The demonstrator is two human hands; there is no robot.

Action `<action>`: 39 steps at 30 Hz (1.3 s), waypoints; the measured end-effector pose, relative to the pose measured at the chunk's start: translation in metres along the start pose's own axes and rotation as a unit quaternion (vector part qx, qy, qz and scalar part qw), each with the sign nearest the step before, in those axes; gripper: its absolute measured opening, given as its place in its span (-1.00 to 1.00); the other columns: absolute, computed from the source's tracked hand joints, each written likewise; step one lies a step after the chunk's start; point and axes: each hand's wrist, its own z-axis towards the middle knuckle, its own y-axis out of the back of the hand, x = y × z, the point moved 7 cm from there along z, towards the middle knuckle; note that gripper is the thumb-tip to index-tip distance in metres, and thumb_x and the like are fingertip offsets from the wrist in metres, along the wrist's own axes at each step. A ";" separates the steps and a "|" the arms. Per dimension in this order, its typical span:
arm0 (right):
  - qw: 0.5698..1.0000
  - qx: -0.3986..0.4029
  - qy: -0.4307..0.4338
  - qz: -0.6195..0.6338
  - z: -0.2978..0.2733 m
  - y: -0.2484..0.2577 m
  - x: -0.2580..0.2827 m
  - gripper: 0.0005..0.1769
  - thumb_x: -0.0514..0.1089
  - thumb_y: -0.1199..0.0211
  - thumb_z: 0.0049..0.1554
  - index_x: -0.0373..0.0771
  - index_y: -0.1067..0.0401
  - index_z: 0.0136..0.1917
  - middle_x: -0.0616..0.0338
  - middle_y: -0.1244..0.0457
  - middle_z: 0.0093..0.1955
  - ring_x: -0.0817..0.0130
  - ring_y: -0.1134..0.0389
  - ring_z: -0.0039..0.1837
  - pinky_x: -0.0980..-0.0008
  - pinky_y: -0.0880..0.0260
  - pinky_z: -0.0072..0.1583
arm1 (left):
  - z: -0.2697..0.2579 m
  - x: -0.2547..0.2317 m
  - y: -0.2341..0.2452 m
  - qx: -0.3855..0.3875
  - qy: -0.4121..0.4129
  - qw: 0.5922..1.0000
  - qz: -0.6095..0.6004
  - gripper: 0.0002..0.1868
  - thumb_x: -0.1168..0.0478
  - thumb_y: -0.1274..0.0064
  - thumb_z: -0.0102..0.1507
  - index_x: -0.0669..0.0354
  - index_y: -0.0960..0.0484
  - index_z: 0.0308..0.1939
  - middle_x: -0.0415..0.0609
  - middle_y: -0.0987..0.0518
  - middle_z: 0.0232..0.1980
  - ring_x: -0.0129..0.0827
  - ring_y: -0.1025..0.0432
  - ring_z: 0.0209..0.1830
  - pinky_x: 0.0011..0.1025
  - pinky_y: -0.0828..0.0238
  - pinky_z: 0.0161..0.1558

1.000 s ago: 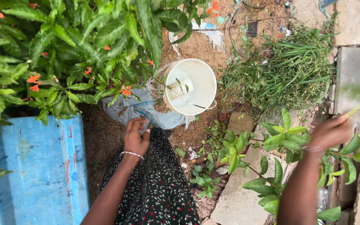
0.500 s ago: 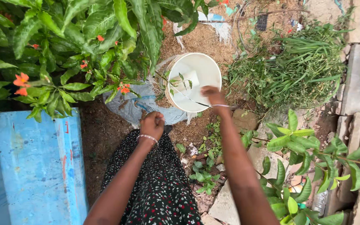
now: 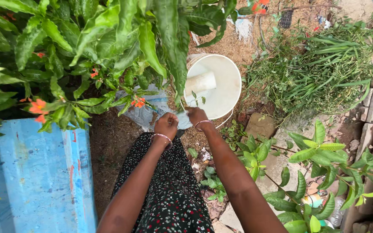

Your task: The person pours water on a small tree and bushes using a cup, handles the branches of the tree, and picks up small items from a bucket by hand.

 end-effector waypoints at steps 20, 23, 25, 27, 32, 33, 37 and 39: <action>0.960 -0.250 0.106 -0.061 -0.039 0.080 0.102 -0.87 -0.44 -0.28 -0.01 -0.37 -0.48 -0.14 -0.14 -0.31 -0.06 -0.12 -0.42 -0.10 0.04 -0.46 -0.04 | 0.096 0.087 -0.127 0.024 0.217 0.911 -0.350 -0.67 0.09 0.01 0.33 0.27 -0.66 0.00 -0.02 -0.56 -0.21 -0.35 -0.38 -0.36 -0.34 -0.36 -0.38; 0.959 -0.256 0.124 -0.011 -0.045 0.099 0.112 -0.82 -0.44 -0.30 -0.01 -0.35 -0.52 -0.09 -0.11 -0.32 -0.12 -0.05 -0.43 -0.14 0.10 -0.46 -0.11 | 0.114 0.079 -0.150 0.020 0.221 0.821 -0.526 -0.66 0.07 0.04 0.34 0.24 -0.60 0.04 -0.01 -0.57 -0.15 -0.27 -0.44 -0.26 -0.30 -0.43 -0.30; 0.953 -0.263 0.151 0.007 -0.046 0.111 0.117 -0.88 -0.39 -0.38 0.01 -0.33 -0.53 -0.14 -0.06 -0.34 -0.16 0.03 -0.43 -0.17 0.15 -0.46 -0.14 | 0.119 0.074 -0.162 0.028 0.221 0.756 -0.616 -0.65 0.06 0.05 0.34 0.22 -0.56 0.07 0.00 -0.57 -0.11 -0.22 -0.47 -0.20 -0.27 -0.49 -0.24; 0.955 -0.255 0.154 -0.002 -0.046 0.116 0.118 -0.87 -0.43 -0.33 0.01 -0.32 -0.53 -0.14 -0.04 -0.34 -0.16 0.06 -0.44 -0.19 0.19 -0.46 -0.14 | 0.124 0.069 -0.167 0.040 0.216 0.693 -0.687 -0.63 0.05 0.07 0.34 0.20 -0.51 0.10 0.00 -0.57 -0.06 -0.17 -0.51 -0.13 -0.24 -0.54 -0.18; 0.956 -0.236 0.176 0.009 -0.039 0.122 0.118 -0.85 -0.46 -0.30 0.02 -0.31 -0.55 -0.14 -0.02 -0.35 -0.16 0.11 -0.46 -0.19 0.23 -0.47 -0.14 | 0.124 0.065 -0.158 0.084 0.144 0.716 -0.678 -0.61 0.06 0.03 0.35 0.16 -0.42 0.18 -0.02 -0.53 0.04 -0.11 -0.51 0.03 -0.17 -0.57 0.02; 0.957 -0.229 0.178 0.013 -0.038 0.125 0.116 -0.85 -0.46 -0.30 0.02 -0.31 -0.55 -0.13 -0.02 -0.36 -0.16 0.11 -0.46 -0.19 0.24 -0.47 -0.15 | 0.121 0.069 -0.157 0.082 0.159 0.700 -0.691 -0.62 0.06 0.03 0.35 0.16 -0.43 0.17 -0.02 -0.53 0.03 -0.12 -0.51 0.01 -0.17 -0.56 0.00; 0.959 -0.208 0.190 -0.004 -0.031 0.129 0.118 -0.85 -0.47 -0.32 0.01 -0.33 -0.56 -0.14 -0.04 -0.36 -0.17 0.10 -0.45 -0.21 0.24 -0.46 -0.16 | 0.119 0.072 -0.150 0.083 0.176 0.718 -0.668 -0.66 0.06 0.03 0.35 0.16 -0.47 0.12 -0.03 -0.53 -0.03 -0.17 -0.48 -0.04 -0.19 -0.53 -0.05; 0.971 -0.165 0.165 0.045 -0.023 0.131 0.114 -0.87 -0.46 -0.28 0.06 -0.32 -0.54 -0.14 -0.01 -0.36 -0.14 0.16 -0.49 -0.20 0.30 -0.50 -0.17 | 0.119 0.064 -0.147 0.082 0.180 0.732 -0.652 -0.68 0.06 0.02 0.35 0.16 -0.49 0.09 -0.04 -0.53 -0.05 -0.19 -0.47 -0.06 -0.20 -0.51 -0.07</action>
